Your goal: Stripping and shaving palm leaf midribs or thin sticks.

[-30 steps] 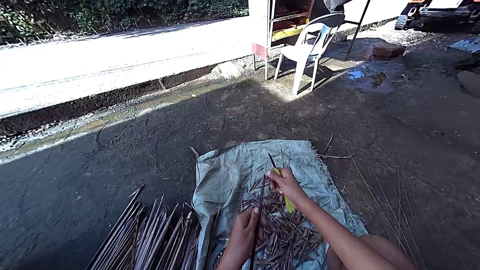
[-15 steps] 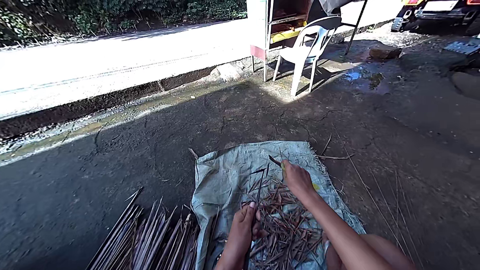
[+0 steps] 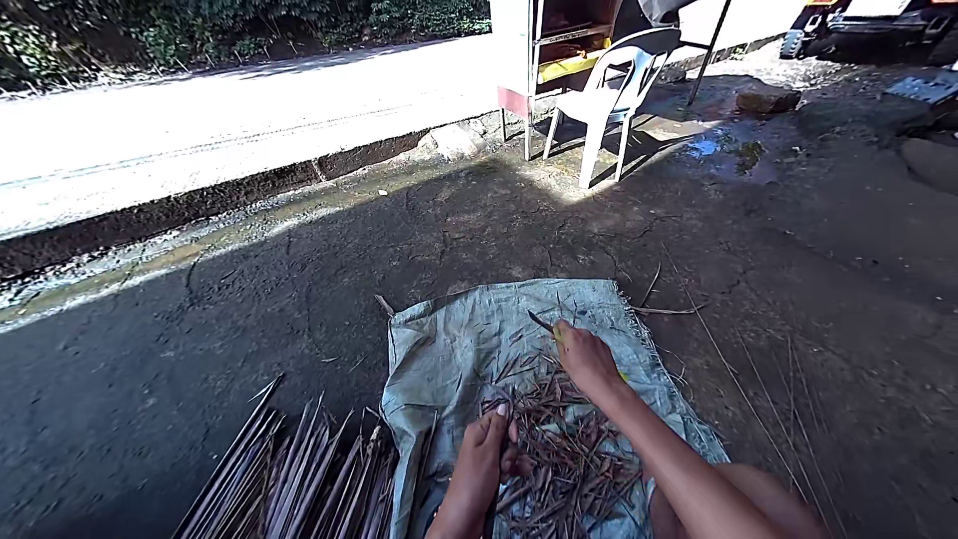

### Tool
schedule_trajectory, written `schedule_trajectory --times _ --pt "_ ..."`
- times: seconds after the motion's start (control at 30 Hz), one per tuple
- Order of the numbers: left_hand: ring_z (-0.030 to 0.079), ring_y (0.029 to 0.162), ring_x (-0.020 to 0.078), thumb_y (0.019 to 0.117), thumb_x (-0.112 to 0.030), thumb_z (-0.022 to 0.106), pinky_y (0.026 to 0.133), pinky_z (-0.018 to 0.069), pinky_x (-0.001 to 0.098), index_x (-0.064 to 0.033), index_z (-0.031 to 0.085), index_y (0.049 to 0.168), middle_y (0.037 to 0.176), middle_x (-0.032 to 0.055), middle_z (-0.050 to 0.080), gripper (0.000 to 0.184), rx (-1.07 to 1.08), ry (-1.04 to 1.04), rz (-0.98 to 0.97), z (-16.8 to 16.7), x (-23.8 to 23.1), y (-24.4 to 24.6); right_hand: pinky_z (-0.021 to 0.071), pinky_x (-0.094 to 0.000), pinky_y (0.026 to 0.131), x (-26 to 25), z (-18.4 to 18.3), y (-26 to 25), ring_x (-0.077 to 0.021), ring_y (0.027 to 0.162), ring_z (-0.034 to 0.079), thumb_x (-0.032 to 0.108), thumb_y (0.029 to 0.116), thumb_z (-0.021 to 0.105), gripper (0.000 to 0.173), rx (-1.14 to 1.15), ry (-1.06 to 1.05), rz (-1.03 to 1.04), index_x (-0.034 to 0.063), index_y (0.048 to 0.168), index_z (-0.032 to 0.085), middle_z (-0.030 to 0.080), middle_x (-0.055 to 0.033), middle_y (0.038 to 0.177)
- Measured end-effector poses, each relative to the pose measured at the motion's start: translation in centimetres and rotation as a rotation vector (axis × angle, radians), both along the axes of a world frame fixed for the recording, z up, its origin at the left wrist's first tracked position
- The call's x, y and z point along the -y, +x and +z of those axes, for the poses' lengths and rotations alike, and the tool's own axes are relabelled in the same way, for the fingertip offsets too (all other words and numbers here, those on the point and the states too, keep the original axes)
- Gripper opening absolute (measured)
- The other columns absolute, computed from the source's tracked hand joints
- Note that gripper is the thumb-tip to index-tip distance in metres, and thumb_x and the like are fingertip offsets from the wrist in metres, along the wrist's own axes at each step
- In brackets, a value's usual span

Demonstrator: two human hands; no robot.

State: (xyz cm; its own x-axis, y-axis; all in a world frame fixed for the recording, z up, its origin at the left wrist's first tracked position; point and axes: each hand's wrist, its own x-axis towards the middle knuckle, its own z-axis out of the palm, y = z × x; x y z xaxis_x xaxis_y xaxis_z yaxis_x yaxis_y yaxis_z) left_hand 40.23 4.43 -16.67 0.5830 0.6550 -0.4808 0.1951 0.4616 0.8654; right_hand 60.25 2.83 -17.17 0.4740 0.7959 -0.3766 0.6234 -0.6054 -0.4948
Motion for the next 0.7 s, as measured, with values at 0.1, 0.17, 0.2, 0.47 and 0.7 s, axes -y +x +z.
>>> schedule_trajectory --times 0.1,0.17,0.2,0.47,0.7 --pt "0.047 0.045 0.0048 0.113 -0.015 0.024 0.059 0.0555 0.0257 -0.0119 0.05 0.078 0.052 -0.0087 0.041 0.044 -0.009 0.016 0.008 -0.2 -0.4 -0.3 0.0506 -0.0505 0.083 0.6 -1.0 0.5 -0.0347 0.09 0.064 0.021 0.1109 0.045 0.032 -0.241 0.199 -0.006 -0.0034 0.124 0.061 0.065 -0.0225 0.098" --pt "0.048 0.045 0.0053 0.113 -0.016 0.025 0.06 0.0566 0.027 -0.0119 0.051 0.077 0.051 -0.0086 0.042 0.045 -0.006 0.022 0.017 -0.2 -0.7 -0.4 0.0437 -0.0278 0.061 1.0 -2.0 -0.9 -0.0106 0.061 0.048 0.018 0.11 0.046 0.029 -0.585 0.38 0.004 -0.0033 0.115 0.064 0.052 -0.0027 0.074" --pt "0.049 0.046 0.0057 0.113 -0.016 0.025 0.061 0.0571 0.0274 -0.0116 0.052 0.078 0.052 -0.0084 0.043 0.044 -0.009 0.027 0.012 -0.3 -0.8 -0.4 0.0385 -0.0195 0.053 1.3 -2.0 -2.0 -0.002 0.053 0.043 0.016 0.1096 0.045 0.026 -0.785 0.429 -0.013 -0.0023 0.112 0.064 0.049 0.005 0.067" --pt "0.063 0.06 0.0045 0.1119 -0.016 0.036 0.065 0.0556 0.0229 0.0032 0.064 0.113 0.07 -0.0017 0.065 0.034 -0.189 0.265 -0.346 -1.0 -0.2 -1.0 0.0314 -0.0144 0.041 0.3 -2.2 -2.3 0.0015 0.042 0.038 0.007 0.108 0.049 0.018 -1.076 0.502 -0.397 0.0008 0.094 0.058 0.056 0.0034 0.061" --pt "0.051 0.047 0.0066 0.111 -0.011 0.023 0.06 0.0557 0.0279 -0.0104 0.054 0.08 0.051 -0.0079 0.045 0.044 -0.017 -0.049 0.002 -0.8 0.0 -0.9 0.0536 -0.0555 0.085 2.2 -0.7 -3.6 -0.0392 0.093 0.07 0.006 0.104 0.05 0.026 -0.175 0.299 0.24 -0.007 0.122 0.065 0.071 -0.0239 0.099"
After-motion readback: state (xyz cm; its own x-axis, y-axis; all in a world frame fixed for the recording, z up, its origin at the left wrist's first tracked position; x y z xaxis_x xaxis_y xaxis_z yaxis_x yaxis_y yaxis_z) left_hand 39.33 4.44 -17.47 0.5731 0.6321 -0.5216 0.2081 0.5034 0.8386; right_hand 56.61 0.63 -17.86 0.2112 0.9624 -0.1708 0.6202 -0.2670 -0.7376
